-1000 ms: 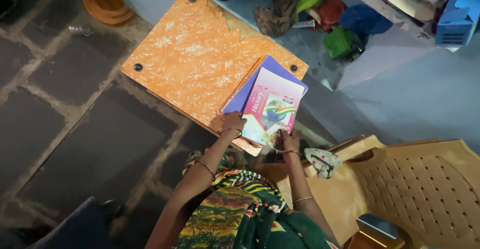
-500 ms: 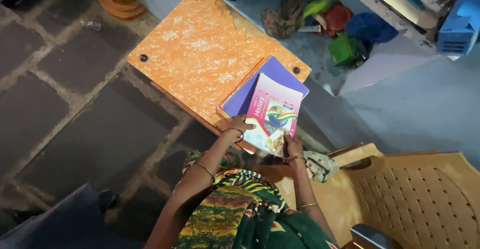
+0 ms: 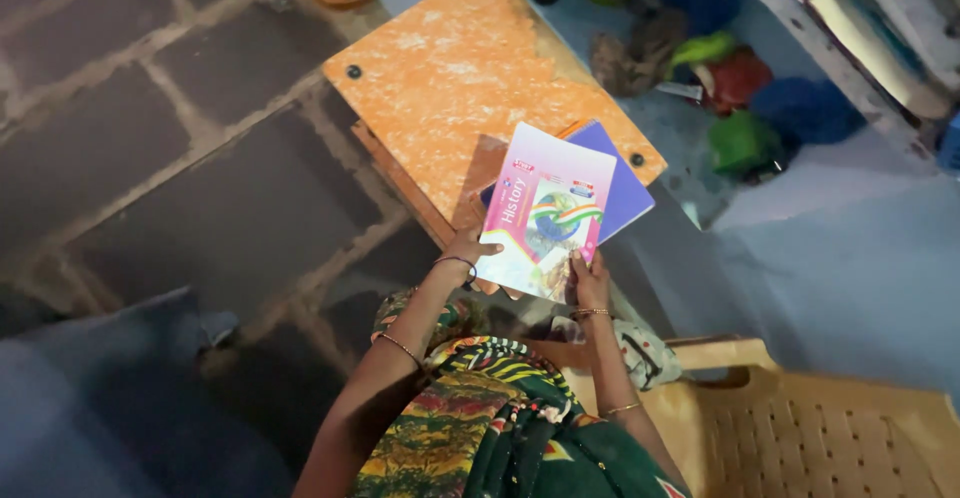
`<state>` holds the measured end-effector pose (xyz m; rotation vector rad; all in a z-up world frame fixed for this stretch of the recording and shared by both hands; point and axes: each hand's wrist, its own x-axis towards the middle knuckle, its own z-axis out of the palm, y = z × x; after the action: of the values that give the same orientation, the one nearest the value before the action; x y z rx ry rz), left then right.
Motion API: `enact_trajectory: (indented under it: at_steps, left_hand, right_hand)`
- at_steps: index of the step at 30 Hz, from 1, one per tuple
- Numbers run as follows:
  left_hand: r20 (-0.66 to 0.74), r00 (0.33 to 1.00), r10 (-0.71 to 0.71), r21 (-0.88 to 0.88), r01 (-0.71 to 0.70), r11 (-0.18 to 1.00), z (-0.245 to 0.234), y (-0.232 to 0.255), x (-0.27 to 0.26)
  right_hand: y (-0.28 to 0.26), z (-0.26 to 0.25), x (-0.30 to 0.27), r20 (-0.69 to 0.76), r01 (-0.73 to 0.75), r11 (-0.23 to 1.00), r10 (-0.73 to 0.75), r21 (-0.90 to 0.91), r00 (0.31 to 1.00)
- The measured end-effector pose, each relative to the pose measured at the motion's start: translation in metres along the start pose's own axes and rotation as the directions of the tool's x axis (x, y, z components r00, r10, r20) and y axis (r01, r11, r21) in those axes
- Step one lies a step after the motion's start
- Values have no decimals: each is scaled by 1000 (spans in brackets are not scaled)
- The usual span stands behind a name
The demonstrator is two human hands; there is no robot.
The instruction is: The person wipes a table surface with a cloth, then places a monitor, keyboard, and several books on the table. The person arranges the items one by one, moving from a side table to the main table.
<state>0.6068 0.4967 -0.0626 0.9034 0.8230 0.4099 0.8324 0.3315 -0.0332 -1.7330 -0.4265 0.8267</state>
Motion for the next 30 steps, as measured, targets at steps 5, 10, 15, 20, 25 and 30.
enact_trajectory:
  at_steps: [5, 10, 15, 20, 25, 30]
  left_hand:
    - [-107, 994, -38, -212, 15, 977, -23, 2, -36]
    - [-275, 957, 88, -242, -158, 957, -48, -15, -70]
    - [-444, 886, 134, -257, -269, 928, -70, -32, -95]
    - [-615, 776, 141, -199, -325, 925, -104, -44, -125]
    - [-735, 667, 122, -234, -418, 878, -148, -64, -162]
    - [-822, 559, 108, -272, -551, 789, -200, -92, -209]
  right_hand:
    - [-6, 34, 12, 218, 46, 996, -61, 71, 974]
    - [-14, 78, 10, 347, 9, 999, -21, 37, 938]
    - [-20, 121, 10, 480, 104, 993, -63, -61, 875]
    - [-19, 179, 5, 607, 58, 985, 54, -163, 793]
    - [-20, 251, -20, 764, 138, 982, 10, -130, 645]
    - [-19, 326, -65, 838, 183, 971, 32, -156, 545]
